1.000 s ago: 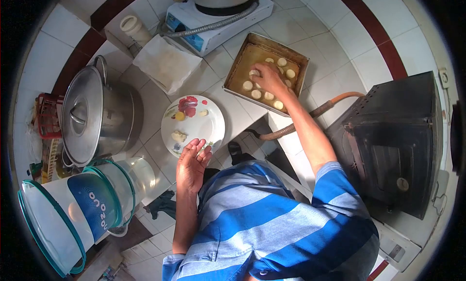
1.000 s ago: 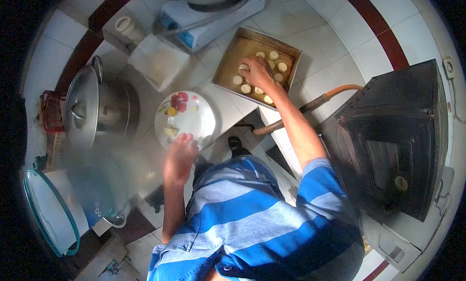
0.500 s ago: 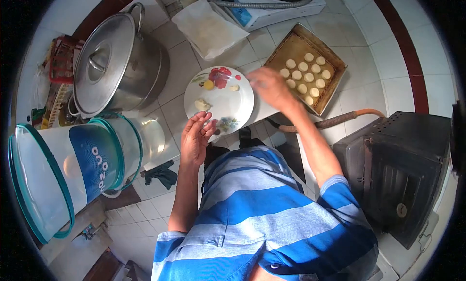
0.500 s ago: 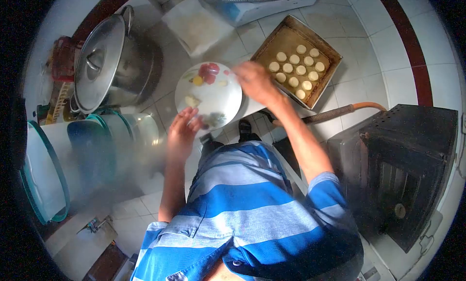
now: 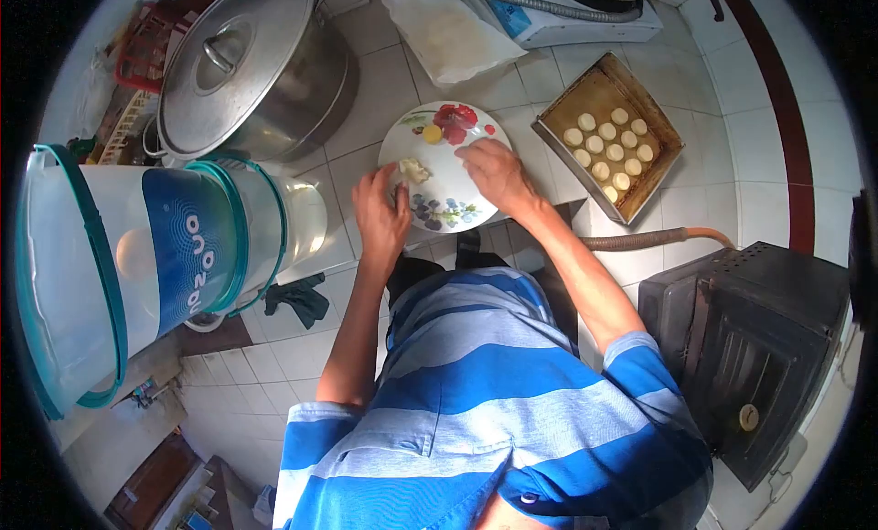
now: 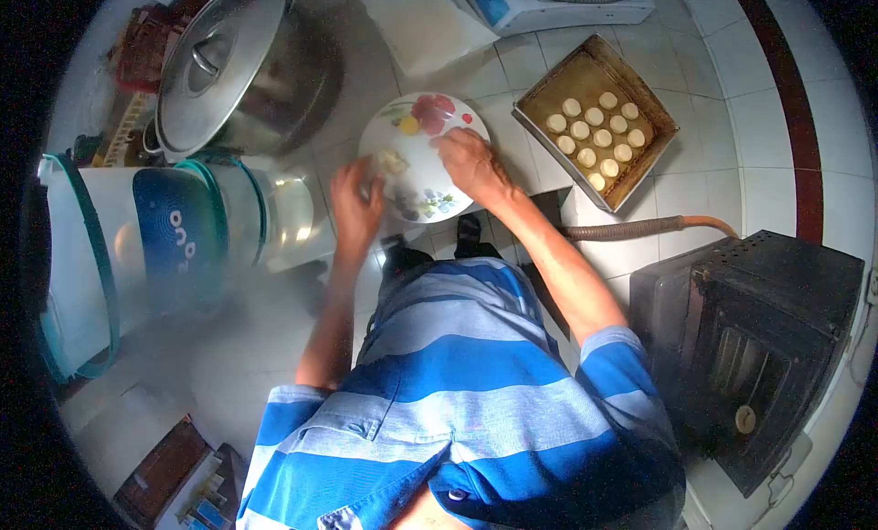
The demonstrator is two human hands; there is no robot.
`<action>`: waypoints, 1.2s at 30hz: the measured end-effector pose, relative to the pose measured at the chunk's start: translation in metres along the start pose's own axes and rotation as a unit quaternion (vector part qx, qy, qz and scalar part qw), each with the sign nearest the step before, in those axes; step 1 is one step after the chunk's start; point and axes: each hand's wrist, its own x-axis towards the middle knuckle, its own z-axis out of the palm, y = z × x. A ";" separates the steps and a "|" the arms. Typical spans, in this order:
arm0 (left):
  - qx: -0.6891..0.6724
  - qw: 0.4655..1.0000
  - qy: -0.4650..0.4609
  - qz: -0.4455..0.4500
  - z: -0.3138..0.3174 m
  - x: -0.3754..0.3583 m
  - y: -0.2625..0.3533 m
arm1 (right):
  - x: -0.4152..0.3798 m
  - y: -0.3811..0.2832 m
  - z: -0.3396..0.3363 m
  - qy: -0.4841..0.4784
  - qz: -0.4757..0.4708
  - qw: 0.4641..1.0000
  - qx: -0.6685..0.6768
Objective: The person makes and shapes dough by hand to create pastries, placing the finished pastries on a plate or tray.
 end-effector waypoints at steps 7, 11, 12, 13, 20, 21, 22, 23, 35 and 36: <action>0.165 0.967 -0.030 0.193 0.017 0.029 -0.014 | -0.010 -0.028 0.002 0.015 0.034 0.999 -0.003; 0.111 0.968 -0.088 0.208 0.018 0.038 -0.025 | -0.013 -0.038 0.004 0.019 0.071 0.996 0.050; 0.112 0.967 -0.089 0.209 0.015 0.038 -0.021 | -0.012 -0.040 0.006 0.021 0.073 0.996 0.050; 0.063 0.976 -0.123 0.167 0.007 0.037 -0.012 | -0.011 -0.043 0.008 0.016 0.104 0.988 0.111; -0.357 0.906 -0.216 -0.064 -0.013 0.022 0.030 | 0.000 -0.059 -0.017 -0.025 0.136 0.949 0.285; -0.357 0.906 -0.215 -0.065 -0.014 0.021 0.028 | -0.001 -0.059 -0.019 -0.027 0.136 0.948 0.285; -0.381 0.890 -0.233 -0.095 -0.014 0.020 0.027 | -0.002 -0.059 -0.021 -0.035 0.146 0.941 0.304; -0.405 0.871 -0.250 -0.124 -0.014 0.019 0.026 | -0.003 -0.059 -0.024 -0.042 0.155 0.933 0.322; -0.382 0.862 -0.287 -0.172 -0.009 0.001 0.040 | -0.031 -0.053 -0.027 -0.077 0.268 0.851 0.444; -0.383 0.861 -0.286 -0.171 -0.009 -0.001 0.040 | -0.032 -0.054 -0.031 -0.077 0.268 0.852 0.443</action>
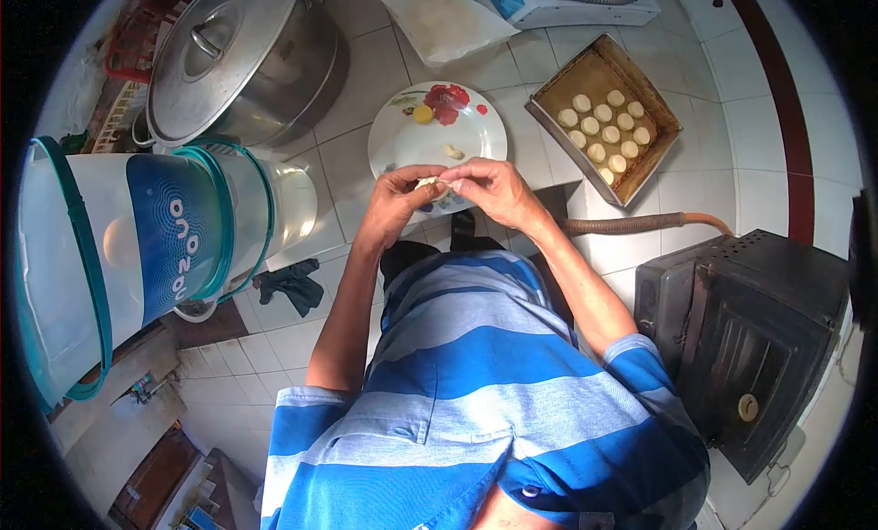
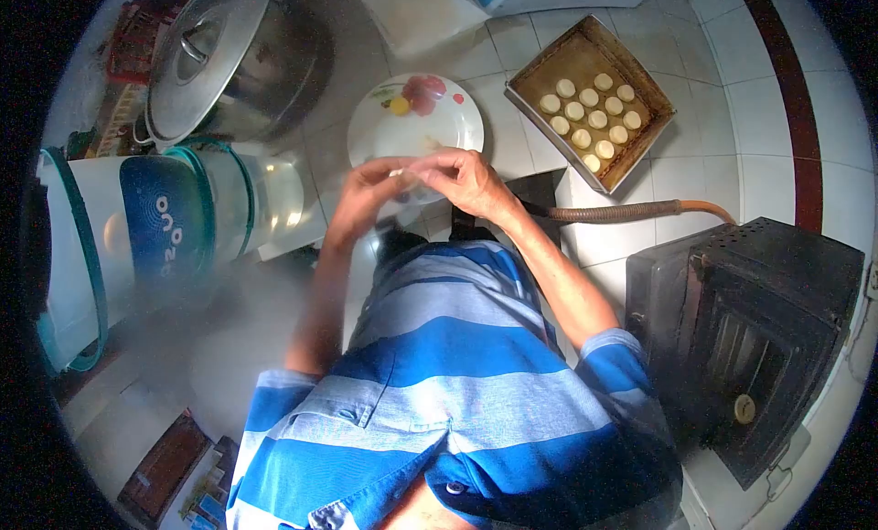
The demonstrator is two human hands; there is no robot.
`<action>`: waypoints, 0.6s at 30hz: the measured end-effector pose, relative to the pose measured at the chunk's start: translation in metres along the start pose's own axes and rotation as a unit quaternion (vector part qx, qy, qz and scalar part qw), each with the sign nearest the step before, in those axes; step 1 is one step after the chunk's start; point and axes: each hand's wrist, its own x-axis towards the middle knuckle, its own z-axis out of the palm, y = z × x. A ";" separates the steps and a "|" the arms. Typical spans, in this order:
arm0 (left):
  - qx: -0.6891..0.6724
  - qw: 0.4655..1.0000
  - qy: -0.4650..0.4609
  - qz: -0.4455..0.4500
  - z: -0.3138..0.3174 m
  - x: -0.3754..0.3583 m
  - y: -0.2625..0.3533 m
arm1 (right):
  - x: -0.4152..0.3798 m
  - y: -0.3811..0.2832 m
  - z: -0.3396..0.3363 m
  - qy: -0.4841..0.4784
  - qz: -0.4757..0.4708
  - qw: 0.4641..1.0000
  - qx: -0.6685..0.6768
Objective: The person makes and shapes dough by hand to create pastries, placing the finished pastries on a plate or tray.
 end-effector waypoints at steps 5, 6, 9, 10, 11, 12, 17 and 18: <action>-0.037 0.998 0.014 -0.054 0.009 -0.007 -0.011 | -0.005 0.002 -0.009 -0.038 -0.183 0.956 -0.224; -0.038 0.998 0.015 -0.055 0.007 -0.007 -0.015 | -0.006 -0.002 -0.007 -0.035 -0.193 0.952 -0.235; -0.008 0.999 0.010 -0.038 0.001 -0.006 -0.026 | -0.005 -0.001 -0.006 -0.041 -0.222 0.941 -0.254; 0.009 0.999 0.014 -0.028 0.000 -0.006 -0.028 | -0.004 0.000 -0.007 -0.042 -0.222 0.940 -0.254; 0.027 0.999 0.018 -0.019 -0.001 -0.006 -0.029 | -0.002 0.001 -0.008 -0.047 -0.237 0.933 -0.267; 0.027 0.999 0.020 -0.018 -0.001 -0.006 -0.028 | 0.001 0.002 -0.009 -0.052 -0.252 0.925 -0.281; 0.005 0.998 0.057 -0.001 -0.001 -0.009 -0.021 | 0.017 0.020 -0.011 0.018 -0.232 0.907 -0.351; 0.005 0.998 0.057 -0.002 -0.004 -0.008 -0.023 | 0.021 0.021 -0.009 0.062 -0.225 0.899 -0.370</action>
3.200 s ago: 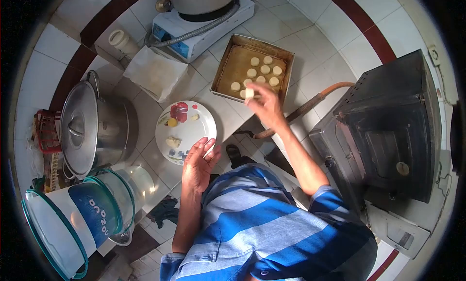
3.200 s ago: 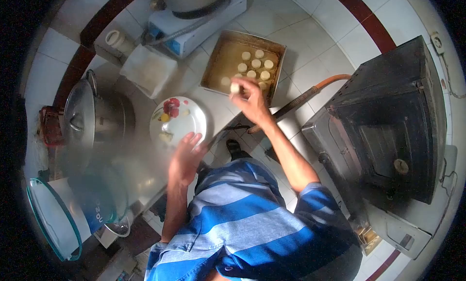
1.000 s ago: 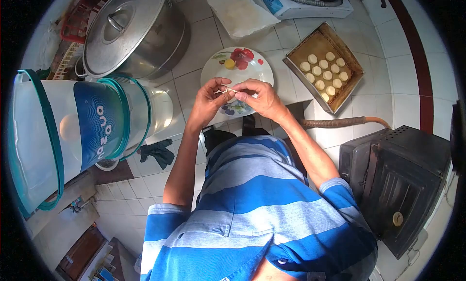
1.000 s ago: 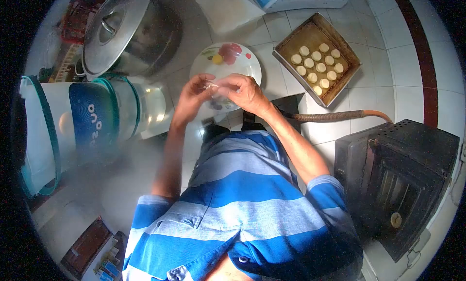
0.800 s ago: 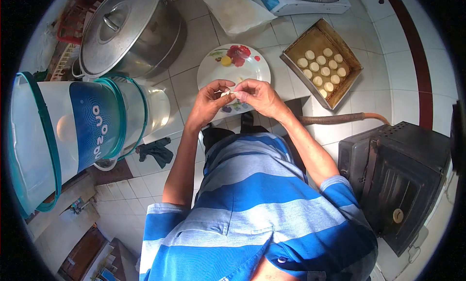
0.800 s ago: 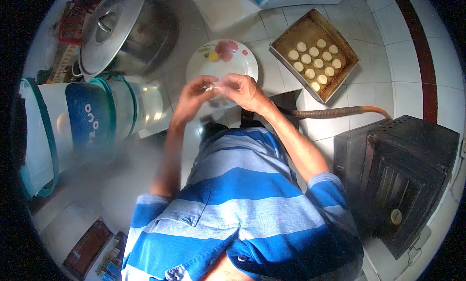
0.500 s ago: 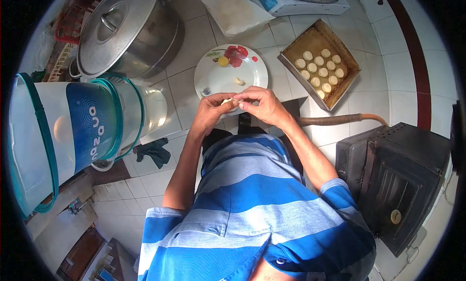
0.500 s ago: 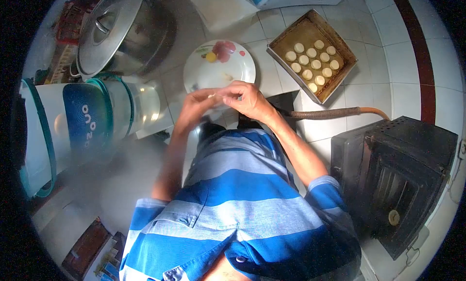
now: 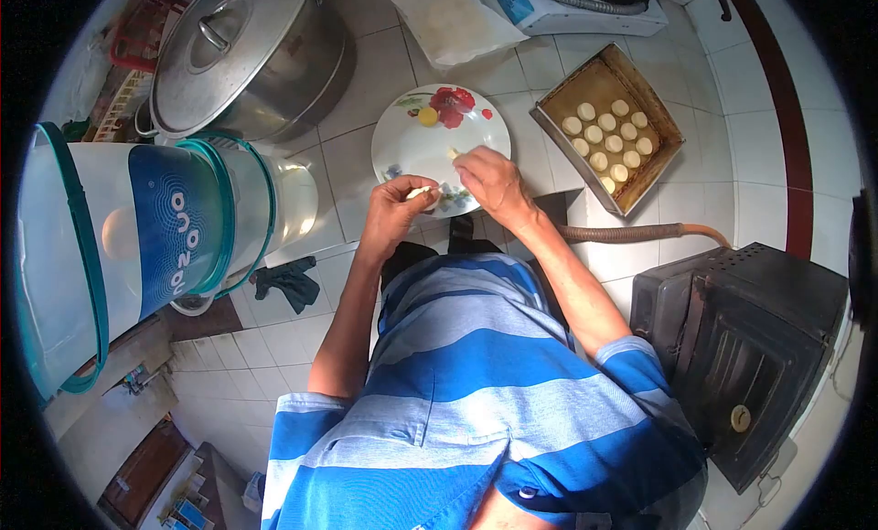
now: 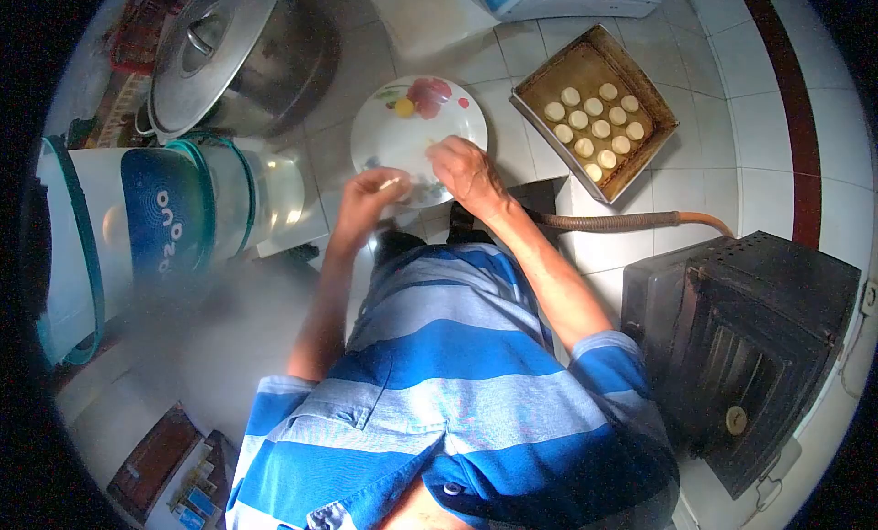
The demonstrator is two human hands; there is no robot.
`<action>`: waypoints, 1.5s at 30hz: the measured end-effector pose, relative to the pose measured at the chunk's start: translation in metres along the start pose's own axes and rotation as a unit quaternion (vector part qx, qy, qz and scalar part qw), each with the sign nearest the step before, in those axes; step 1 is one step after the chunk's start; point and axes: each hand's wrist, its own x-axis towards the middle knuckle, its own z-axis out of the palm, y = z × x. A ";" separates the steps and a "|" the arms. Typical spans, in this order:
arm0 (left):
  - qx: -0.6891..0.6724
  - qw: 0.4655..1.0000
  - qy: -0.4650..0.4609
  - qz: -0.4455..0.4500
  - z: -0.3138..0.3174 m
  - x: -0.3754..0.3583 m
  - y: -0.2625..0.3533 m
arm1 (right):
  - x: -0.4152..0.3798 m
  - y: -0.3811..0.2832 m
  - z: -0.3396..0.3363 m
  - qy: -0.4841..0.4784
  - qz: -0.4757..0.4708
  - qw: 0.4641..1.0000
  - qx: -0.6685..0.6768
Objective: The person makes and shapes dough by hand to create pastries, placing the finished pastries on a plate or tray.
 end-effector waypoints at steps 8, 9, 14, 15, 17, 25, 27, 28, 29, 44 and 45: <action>0.057 0.997 0.029 0.035 -0.023 0.010 0.023 | 0.013 0.022 0.016 0.023 0.042 0.998 -0.043; 0.056 0.997 0.028 0.035 -0.029 0.017 0.020 | 0.012 0.024 0.017 0.021 0.015 0.998 -0.054; 0.327 0.933 0.056 0.140 -0.032 0.031 0.035 | 0.013 0.014 0.018 0.052 0.012 0.998 -0.023; 0.326 0.933 0.054 0.140 -0.035 0.038 0.031 | 0.012 0.016 0.021 0.060 -0.020 0.996 -0.055; 0.520 0.830 0.025 0.199 -0.046 0.056 0.021 | 0.013 0.024 0.027 0.032 -0.034 0.997 -0.068; 0.534 0.782 0.118 0.298 -0.003 0.034 0.010 | 0.013 0.021 0.025 0.054 -0.047 0.995 -0.073; 0.537 0.780 0.113 0.302 0.014 0.030 -0.005 | 0.012 0.017 0.021 -0.011 -0.024 0.994 -0.110; 0.543 0.782 0.111 0.285 0.021 0.028 -0.011 | 0.012 0.014 0.017 -0.013 -0.025 0.993 -0.111; 0.549 0.785 0.109 0.266 0.026 0.027 -0.016 | 0.011 0.011 0.013 0.024 -0.012 0.996 -0.087; 0.579 0.766 0.123 0.252 0.041 0.028 -0.029 | -0.024 0.012 0.006 -0.018 0.018 0.974 -0.224; 0.583 0.763 0.117 0.255 0.042 0.028 -0.029 | -0.023 0.013 0.006 -0.029 0.028 0.977 -0.208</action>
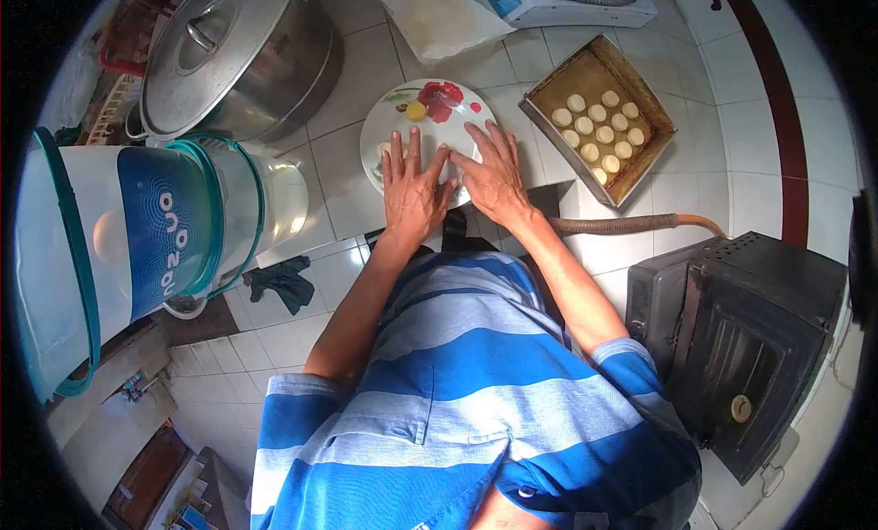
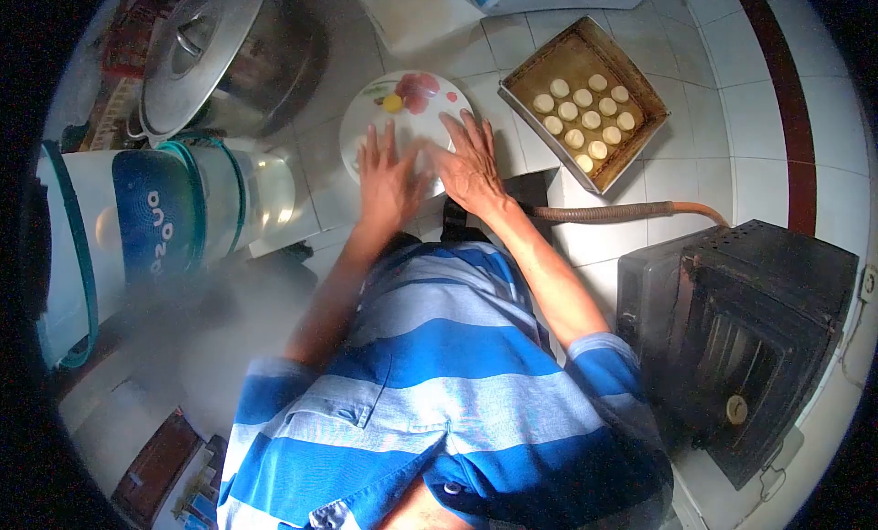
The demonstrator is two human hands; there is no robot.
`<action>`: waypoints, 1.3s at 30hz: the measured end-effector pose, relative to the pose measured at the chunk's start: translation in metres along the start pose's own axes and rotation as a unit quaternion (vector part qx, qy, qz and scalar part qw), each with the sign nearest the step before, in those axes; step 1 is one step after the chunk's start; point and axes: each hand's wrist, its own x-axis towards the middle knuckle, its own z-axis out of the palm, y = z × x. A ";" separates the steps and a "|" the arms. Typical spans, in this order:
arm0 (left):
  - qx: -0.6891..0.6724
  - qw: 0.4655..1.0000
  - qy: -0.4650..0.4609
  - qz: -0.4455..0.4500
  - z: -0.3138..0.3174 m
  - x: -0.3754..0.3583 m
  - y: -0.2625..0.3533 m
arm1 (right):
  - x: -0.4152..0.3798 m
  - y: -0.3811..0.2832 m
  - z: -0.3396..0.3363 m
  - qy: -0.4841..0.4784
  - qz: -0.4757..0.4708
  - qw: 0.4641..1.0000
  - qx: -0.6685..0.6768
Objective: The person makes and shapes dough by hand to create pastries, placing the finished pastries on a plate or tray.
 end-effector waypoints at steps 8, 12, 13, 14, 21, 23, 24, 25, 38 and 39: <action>0.013 1.000 -0.003 0.005 0.002 -0.004 -0.005 | 0.005 0.005 0.002 0.008 -0.011 0.999 -0.035; 0.013 1.000 -0.003 0.005 -0.001 0.000 -0.001 | 0.007 0.007 0.001 0.006 -0.007 1.000 -0.016; 0.014 1.000 -0.003 0.004 0.001 0.001 -0.003 | 0.007 0.007 0.003 0.006 -0.007 1.000 -0.016; 0.019 1.000 -0.003 0.004 0.003 0.002 -0.004 | 0.007 0.007 0.004 0.004 -0.012 1.000 -0.020; 0.023 1.000 -0.014 0.010 -0.002 0.008 -0.012 | 0.011 0.008 0.002 0.000 -0.012 1.000 -0.022; 0.018 1.000 0.000 -0.005 -0.003 0.008 -0.014 | 0.008 0.008 0.003 0.001 -0.024 1.000 -0.020; 0.012 1.000 0.014 -0.021 -0.003 0.006 -0.013 | 0.006 0.007 0.003 0.001 -0.035 0.999 -0.018; 0.012 1.000 0.013 -0.021 -0.003 0.005 -0.013 | 0.006 0.008 0.003 0.001 -0.034 0.999 -0.019; 0.003 1.000 0.001 -0.002 0.005 -0.005 -0.001 | 0.012 0.009 0.001 -0.006 -0.019 0.997 -0.074; 0.008 1.000 -0.003 0.009 0.004 -0.005 -0.002 | 0.012 0.009 0.001 -0.001 -0.015 0.998 -0.063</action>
